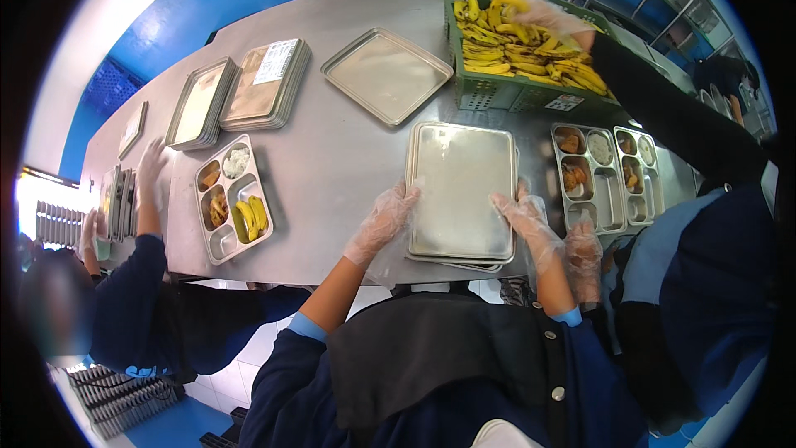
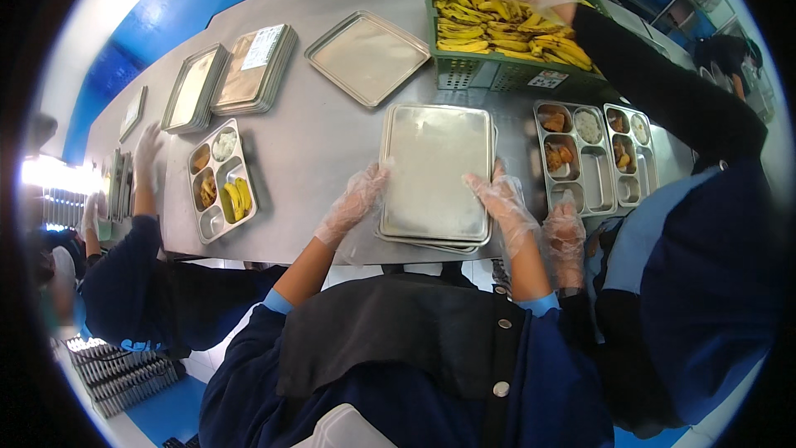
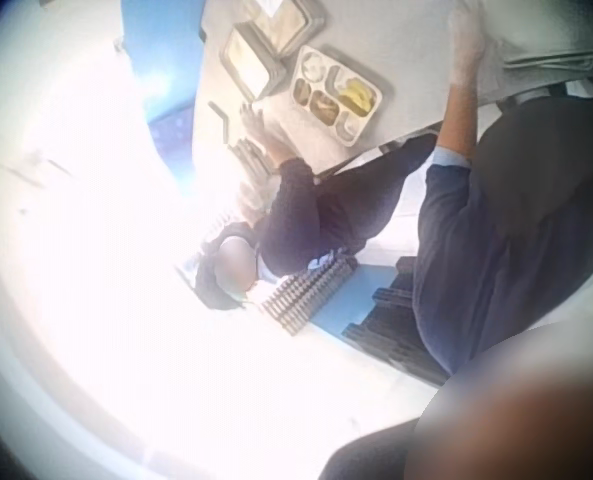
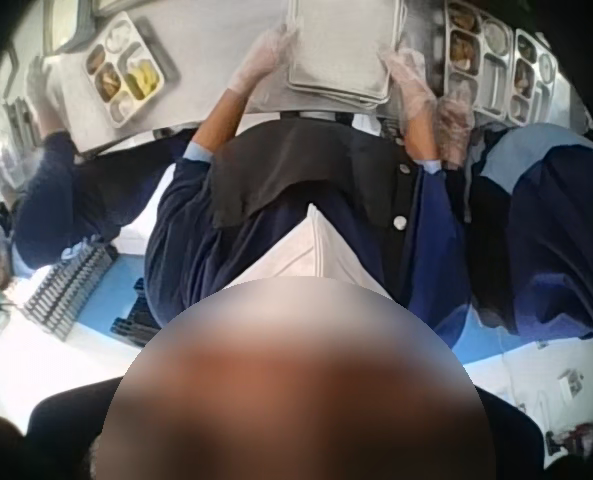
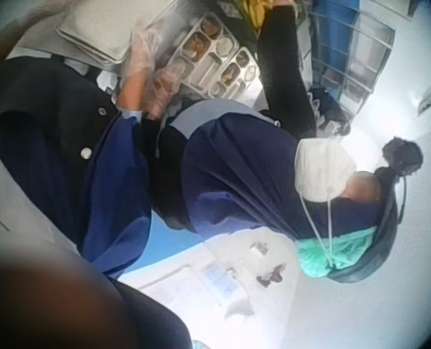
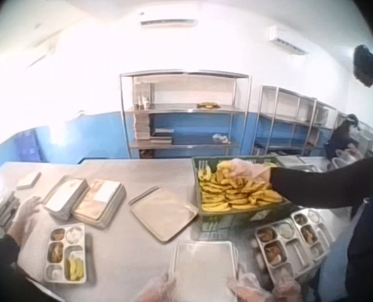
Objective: The person assembles meal trays by placing bananas into compartmentalized metal trays that already contain rice and cooked items. They then cover each tray with a lid and pass it down the line. The process is repeated continuously with multiple trays.
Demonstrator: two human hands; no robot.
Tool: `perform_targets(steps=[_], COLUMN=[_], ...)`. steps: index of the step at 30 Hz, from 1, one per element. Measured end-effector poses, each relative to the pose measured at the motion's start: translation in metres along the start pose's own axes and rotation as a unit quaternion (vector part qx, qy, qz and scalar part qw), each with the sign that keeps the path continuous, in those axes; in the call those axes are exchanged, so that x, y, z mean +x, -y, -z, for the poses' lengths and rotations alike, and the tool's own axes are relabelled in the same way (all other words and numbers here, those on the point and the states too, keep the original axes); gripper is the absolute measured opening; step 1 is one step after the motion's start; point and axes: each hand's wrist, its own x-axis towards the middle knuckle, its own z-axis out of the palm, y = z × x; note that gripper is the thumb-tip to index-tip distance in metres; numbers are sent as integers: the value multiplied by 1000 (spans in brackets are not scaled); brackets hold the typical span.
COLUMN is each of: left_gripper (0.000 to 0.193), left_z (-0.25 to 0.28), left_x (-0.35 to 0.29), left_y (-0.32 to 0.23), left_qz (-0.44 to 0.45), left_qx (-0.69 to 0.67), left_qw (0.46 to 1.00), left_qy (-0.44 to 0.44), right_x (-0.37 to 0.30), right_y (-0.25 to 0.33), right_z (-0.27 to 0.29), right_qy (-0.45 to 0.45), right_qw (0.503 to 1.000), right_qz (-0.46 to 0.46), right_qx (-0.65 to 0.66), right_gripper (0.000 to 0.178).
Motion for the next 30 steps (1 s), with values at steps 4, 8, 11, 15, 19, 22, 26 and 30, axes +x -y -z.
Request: perform_targets(steps=[4,8,11,15,19,22,26,30], left_gripper=[51,62,56,50,53,67,79,87], left_z=[17,21,23,64,97,101,65,30], left_x=[-17,-48,-63,-91,-106,-100,-68,-52], left_y=[-12,-9,13,51,55,46,19,-14], left_qz=[256,333,375,353,401,348,233,163], left_qx=[-266,-335,-204,-259,-169,159,250,157], left_qw=[922,879,904,898,899,921,939,974], left_qy=[116,62,-24,-27,-41,-76,-38,14], right_x=[-32,-51,-42,-20,5,36,109,192], right_y=[16,23,34,66,90,121,167,178], right_z=[-17,-40,-63,-98,-121,-127,-138,-163], right_qy=[-14,36,60,166,189,263,-34,-111], right_qw=[997,990,971,920,957,942,913,879], right_qz=[-35,-51,8,22,41,112,384,428], right_qx=[-62,129,233,354,219,176,-132,-178], right_gripper=[75,67,67,72,66,61,51,32])
